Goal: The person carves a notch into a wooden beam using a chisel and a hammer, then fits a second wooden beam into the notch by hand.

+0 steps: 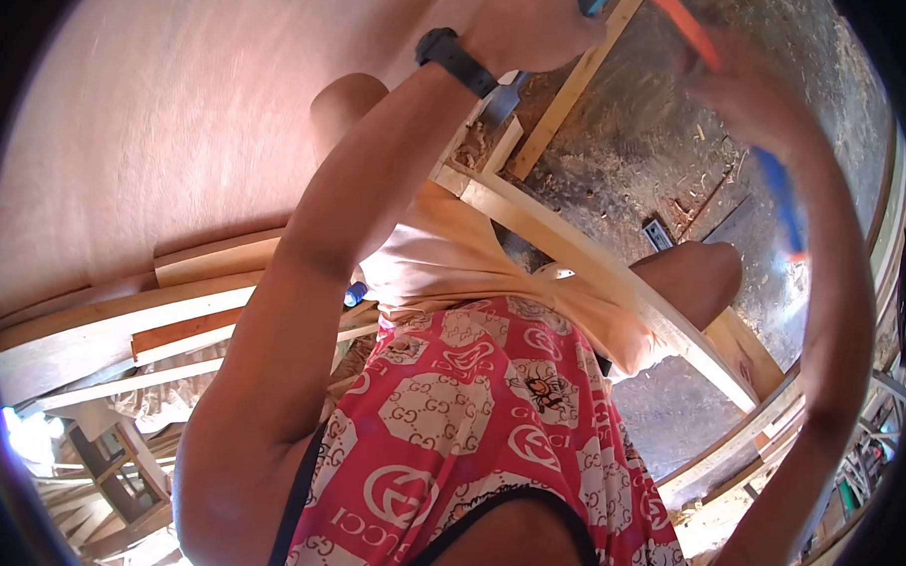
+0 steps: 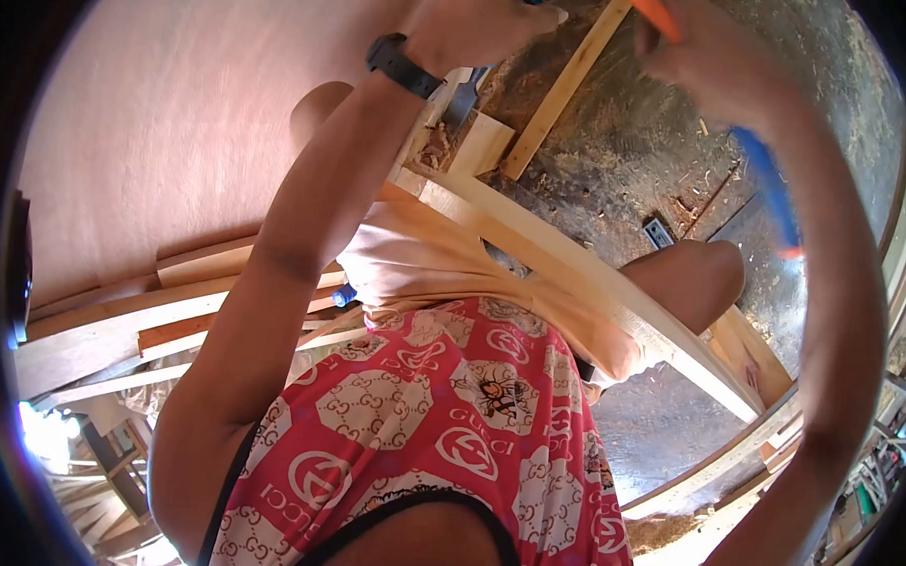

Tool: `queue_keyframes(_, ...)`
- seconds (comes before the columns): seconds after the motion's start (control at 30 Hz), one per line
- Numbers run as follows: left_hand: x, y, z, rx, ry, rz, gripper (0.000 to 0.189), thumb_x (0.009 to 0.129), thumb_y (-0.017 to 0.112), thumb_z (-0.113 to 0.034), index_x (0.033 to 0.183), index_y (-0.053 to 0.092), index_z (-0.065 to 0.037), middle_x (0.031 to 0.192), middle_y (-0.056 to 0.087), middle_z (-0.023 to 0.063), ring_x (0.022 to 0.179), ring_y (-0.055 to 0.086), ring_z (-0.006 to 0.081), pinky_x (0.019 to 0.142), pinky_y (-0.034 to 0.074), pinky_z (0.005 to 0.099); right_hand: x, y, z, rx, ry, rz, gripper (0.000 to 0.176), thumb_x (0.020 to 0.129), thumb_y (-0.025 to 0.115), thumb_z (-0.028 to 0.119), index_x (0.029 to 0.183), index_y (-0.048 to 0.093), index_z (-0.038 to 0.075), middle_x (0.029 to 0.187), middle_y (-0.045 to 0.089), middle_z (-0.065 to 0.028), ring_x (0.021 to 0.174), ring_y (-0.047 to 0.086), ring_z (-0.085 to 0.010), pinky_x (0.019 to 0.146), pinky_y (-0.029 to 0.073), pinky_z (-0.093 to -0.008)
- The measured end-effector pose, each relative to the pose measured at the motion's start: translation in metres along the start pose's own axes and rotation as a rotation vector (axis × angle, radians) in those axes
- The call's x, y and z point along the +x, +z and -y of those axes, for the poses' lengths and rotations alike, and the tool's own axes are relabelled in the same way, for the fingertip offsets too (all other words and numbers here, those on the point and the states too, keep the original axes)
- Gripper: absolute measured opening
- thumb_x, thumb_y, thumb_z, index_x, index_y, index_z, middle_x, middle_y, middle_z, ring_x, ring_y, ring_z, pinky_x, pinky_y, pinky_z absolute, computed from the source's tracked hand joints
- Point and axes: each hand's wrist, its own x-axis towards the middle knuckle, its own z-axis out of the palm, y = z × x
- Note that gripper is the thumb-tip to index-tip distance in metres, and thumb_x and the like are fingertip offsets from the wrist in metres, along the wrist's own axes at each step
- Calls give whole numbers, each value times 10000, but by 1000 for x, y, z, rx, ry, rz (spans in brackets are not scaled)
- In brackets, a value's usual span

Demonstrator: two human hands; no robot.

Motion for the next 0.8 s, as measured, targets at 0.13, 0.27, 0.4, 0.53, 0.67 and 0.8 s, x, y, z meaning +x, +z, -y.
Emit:
queue_keyframes(0.13,0,8,3,-182,-41,-67,319,813,717,-198,943,653,86,871,664,339,866,676,473,781,537,521,-24,-24,42,-244,-229,-258,204,861,662,100,1048,645,20,665,587,-50,515,565,-176,514,481,-332)
queue_keyframes(0.27,-4,7,0,-161,-43,-105,305,812,719,-200,940,656,71,889,669,327,883,673,470,800,531,519,0,19,-26,326,296,-14,241,891,711,150,1106,637,71,865,594,-1,652,540,-100,621,451,-264)
queue_keyframes(0.4,-6,2,2,-155,36,-71,301,812,721,-198,954,653,59,920,675,313,867,655,491,793,531,519,-16,2,-21,-7,-345,100,262,893,720,178,1120,634,79,798,556,17,625,507,-77,558,417,-270)
queue_keyframes(0.53,-45,-29,-27,-436,14,-37,186,881,724,-182,913,669,-7,827,710,157,746,685,292,658,530,394,-62,-15,24,169,102,51,283,906,716,192,1160,661,79,689,522,28,518,454,-56,477,350,-267)
queue_keyframes(0.67,-72,-73,-21,-1146,-70,-7,161,942,727,-165,840,661,-61,625,626,9,513,576,83,459,431,245,-84,-1,15,363,305,-73,294,925,713,194,1187,660,73,599,467,50,452,415,-49,450,320,-264)
queue_keyframes(0.8,-51,-90,-42,-663,-279,-320,204,941,739,-156,791,640,-61,552,580,8,410,501,97,394,388,249,-100,12,6,463,305,-41,294,926,701,168,1191,643,54,600,422,75,433,389,-34,421,297,-244)
